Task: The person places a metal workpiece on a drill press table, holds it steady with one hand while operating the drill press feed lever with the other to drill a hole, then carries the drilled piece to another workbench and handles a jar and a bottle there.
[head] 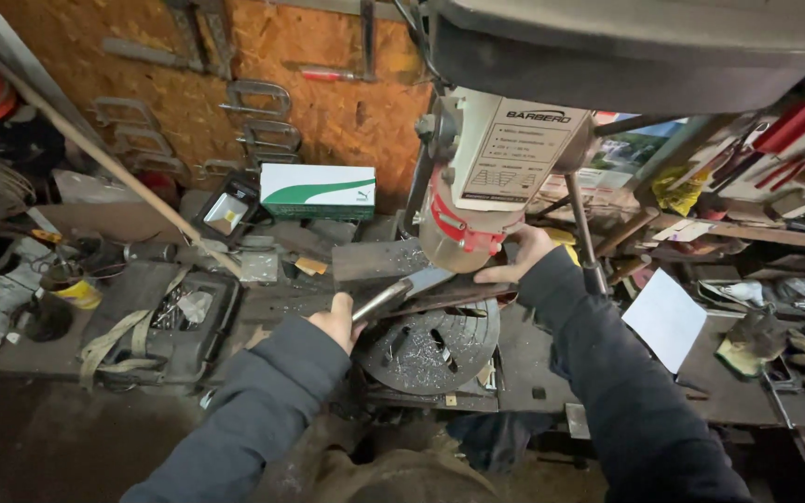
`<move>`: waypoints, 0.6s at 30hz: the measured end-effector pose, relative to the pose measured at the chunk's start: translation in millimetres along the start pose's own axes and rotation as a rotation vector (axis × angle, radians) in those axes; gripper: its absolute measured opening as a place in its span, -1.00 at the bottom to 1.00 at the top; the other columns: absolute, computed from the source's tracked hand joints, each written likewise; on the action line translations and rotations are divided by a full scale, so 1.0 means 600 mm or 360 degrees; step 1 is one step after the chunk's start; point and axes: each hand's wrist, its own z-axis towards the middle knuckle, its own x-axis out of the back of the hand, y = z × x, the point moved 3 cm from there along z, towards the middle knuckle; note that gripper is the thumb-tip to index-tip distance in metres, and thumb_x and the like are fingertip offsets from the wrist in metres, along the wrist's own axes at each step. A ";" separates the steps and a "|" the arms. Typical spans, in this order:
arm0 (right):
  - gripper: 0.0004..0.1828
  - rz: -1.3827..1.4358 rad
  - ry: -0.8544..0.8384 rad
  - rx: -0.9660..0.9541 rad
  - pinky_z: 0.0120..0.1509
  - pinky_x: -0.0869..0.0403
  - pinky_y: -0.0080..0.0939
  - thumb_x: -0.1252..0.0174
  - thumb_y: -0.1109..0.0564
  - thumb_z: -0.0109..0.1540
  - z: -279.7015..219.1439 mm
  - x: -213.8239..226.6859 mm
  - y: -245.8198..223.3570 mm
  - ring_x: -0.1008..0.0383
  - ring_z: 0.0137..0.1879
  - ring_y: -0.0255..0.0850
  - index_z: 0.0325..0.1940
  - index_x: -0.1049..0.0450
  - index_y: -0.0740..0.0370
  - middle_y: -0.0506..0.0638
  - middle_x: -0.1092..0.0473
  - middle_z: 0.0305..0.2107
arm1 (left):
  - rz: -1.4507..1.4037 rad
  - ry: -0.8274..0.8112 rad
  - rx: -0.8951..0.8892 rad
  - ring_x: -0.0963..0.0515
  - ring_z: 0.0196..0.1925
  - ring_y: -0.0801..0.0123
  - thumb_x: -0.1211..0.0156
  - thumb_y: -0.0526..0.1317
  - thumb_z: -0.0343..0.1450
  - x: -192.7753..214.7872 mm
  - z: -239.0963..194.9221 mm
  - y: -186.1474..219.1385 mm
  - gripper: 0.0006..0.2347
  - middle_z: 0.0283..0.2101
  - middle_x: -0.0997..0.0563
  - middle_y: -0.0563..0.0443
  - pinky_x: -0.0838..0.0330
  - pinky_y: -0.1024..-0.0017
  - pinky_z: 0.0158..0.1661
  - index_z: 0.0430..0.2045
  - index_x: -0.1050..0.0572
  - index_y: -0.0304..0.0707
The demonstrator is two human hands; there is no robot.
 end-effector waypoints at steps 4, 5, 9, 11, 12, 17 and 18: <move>-0.15 -0.0029 -0.0066 0.0022 0.28 -0.42 -0.18 -0.66 -0.04 -0.21 0.003 0.008 -0.002 -0.50 0.12 -0.24 0.04 -0.50 0.39 0.05 -0.55 -0.06 | 0.0016 0.0061 -0.0008 -0.64 -0.50 -0.18 -0.21 -0.02 0.41 0.012 -0.005 0.009 -0.72 -0.56 -0.62 -0.28 -0.48 -0.08 -0.44 -0.18 -0.34 -0.13; -0.15 -0.0028 -0.0066 0.0019 0.28 -0.42 -0.18 -0.66 -0.04 -0.21 0.002 0.008 -0.013 -0.50 0.12 -0.24 0.04 -0.50 0.39 0.05 -0.55 -0.06 | 0.0016 0.0058 -0.0008 -0.64 -0.50 -0.18 -0.21 -0.02 0.41 -0.001 -0.003 0.007 -0.72 -0.56 -0.62 -0.28 -0.48 -0.08 -0.44 -0.18 -0.34 -0.13; -0.18 -0.0035 -0.0078 -0.0023 0.28 -0.43 -0.19 -0.64 -0.01 -0.17 0.005 0.005 -0.022 -0.51 0.10 -0.26 0.07 -0.50 0.37 0.04 -0.56 -0.07 | -0.0078 0.0027 0.0110 -0.65 -0.46 -0.21 -0.21 -0.05 0.41 -0.047 0.007 -0.010 -0.69 -0.52 -0.62 -0.33 -0.50 -0.06 -0.39 -0.09 -0.34 -0.17; -0.20 0.0030 -0.0083 -0.0017 0.29 -0.43 -0.19 -0.64 0.01 -0.15 0.006 0.003 -0.016 -0.50 0.11 -0.27 0.07 -0.51 0.37 0.04 -0.56 -0.07 | -0.0114 0.0029 0.0130 -0.65 -0.46 -0.23 -0.22 -0.07 0.41 -0.060 0.010 -0.017 -0.67 -0.50 -0.62 -0.35 -0.50 -0.05 -0.38 -0.05 -0.33 -0.19; -0.21 0.0148 -0.0108 0.0004 0.31 -0.41 -0.19 -0.64 0.03 -0.14 0.007 0.001 -0.017 -0.47 0.13 -0.28 0.08 -0.51 0.38 0.04 -0.55 -0.05 | -0.0132 0.0025 0.0142 -0.65 -0.45 -0.25 -0.22 -0.07 0.41 -0.065 0.011 -0.020 -0.66 -0.50 -0.62 -0.36 -0.49 -0.06 -0.37 -0.03 -0.33 -0.19; -0.18 0.0197 -0.0157 -0.0041 0.29 -0.40 -0.20 -0.64 0.04 -0.15 0.014 0.005 -0.027 -0.46 0.11 -0.30 0.11 -0.50 0.36 0.00 -0.55 -0.05 | -0.0075 0.0029 0.0119 -0.65 -0.41 -0.26 -0.23 -0.06 0.42 -0.046 0.004 -0.010 -0.65 -0.48 -0.63 -0.38 -0.49 -0.08 -0.35 -0.04 -0.32 -0.19; -0.18 0.0122 -0.0148 -0.0081 0.28 -0.41 -0.19 -0.65 0.05 -0.17 0.018 0.005 -0.022 -0.47 0.10 -0.30 0.10 -0.50 0.35 0.00 -0.56 -0.07 | -0.0068 0.0012 0.0142 -0.65 -0.41 -0.26 -0.23 -0.06 0.42 -0.034 0.002 -0.003 -0.66 -0.48 -0.63 -0.37 -0.48 -0.09 -0.35 -0.04 -0.32 -0.18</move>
